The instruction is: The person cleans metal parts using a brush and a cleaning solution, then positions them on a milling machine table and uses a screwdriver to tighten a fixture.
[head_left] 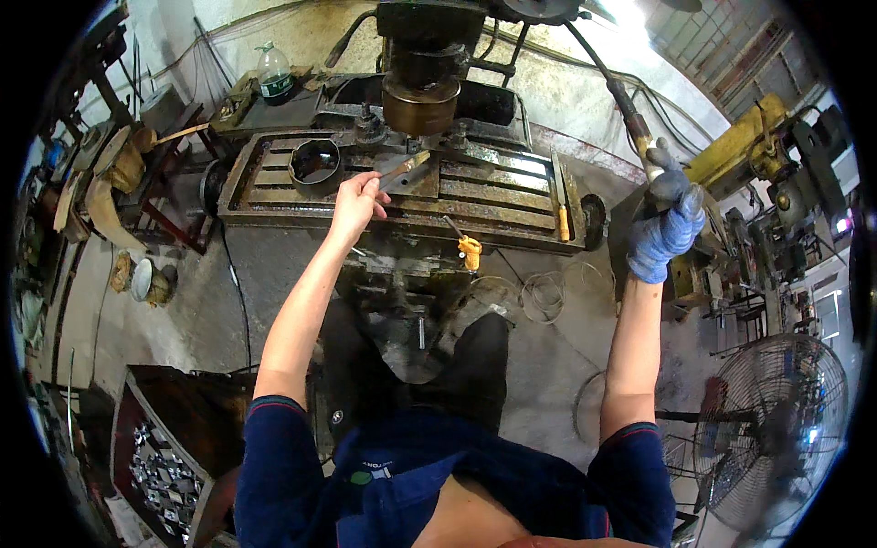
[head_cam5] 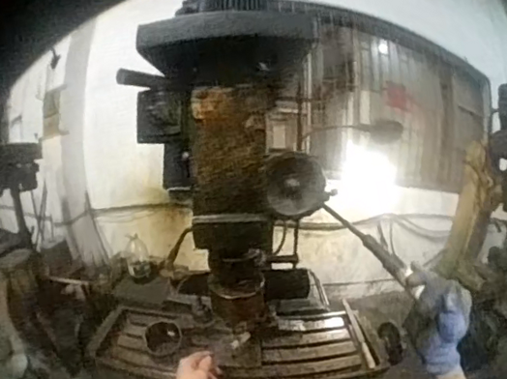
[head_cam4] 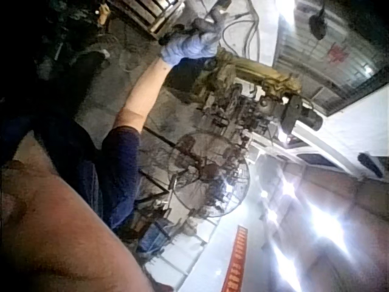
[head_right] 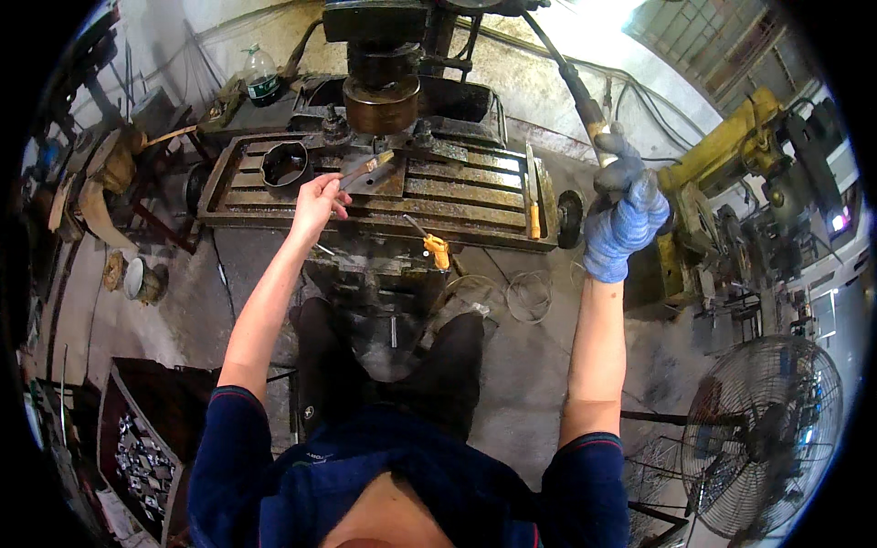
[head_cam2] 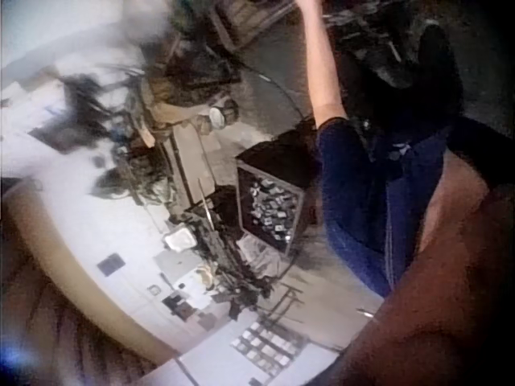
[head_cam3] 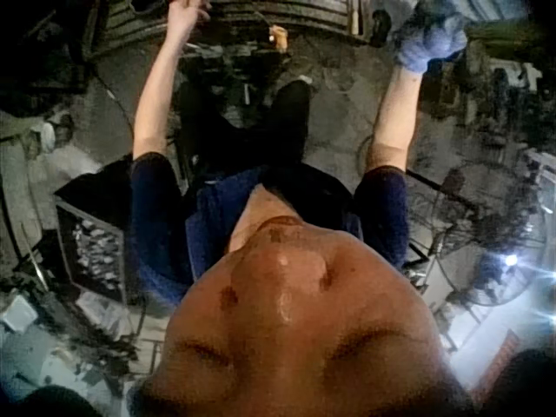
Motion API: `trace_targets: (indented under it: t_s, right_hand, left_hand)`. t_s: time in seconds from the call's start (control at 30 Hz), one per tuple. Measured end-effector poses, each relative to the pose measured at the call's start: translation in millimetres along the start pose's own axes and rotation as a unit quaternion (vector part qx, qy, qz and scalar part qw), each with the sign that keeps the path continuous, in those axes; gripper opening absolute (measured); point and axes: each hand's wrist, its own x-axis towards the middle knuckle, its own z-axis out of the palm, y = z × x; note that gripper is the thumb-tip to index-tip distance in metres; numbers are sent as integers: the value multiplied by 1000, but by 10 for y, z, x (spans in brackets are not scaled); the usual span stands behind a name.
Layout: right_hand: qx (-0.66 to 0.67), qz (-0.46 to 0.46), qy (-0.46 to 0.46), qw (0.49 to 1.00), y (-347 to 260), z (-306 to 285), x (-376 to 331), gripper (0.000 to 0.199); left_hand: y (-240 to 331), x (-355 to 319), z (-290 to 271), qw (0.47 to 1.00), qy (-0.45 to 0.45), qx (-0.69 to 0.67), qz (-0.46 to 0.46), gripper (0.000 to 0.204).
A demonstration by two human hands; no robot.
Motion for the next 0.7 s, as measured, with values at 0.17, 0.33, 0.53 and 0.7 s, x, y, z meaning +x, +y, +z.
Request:
trace_targets:
  t_s: [0.17, 0.33, 0.53, 0.7]
  right_hand:
    - [9, -15, 10, 1000, -54, 39, 111, 43]
    - [-34, 4, 40, 999, -80, 36, 179, 43]
    - [-39, 12, 31, 999, -116, -32, 373, 39]
    - [-20, -28, 12, 999, -147, -9, 582, 37]
  left_hand:
    - [56, 8, 48, 998, 14, 61, 12, 30]
    - [18, 67, 41, 989, 32, 127, 66, 29]
    - [-32, 140, 57, 981, 53, 167, 84, 28]
    - [-44, 203, 98, 980, 56, 171, 85, 28]
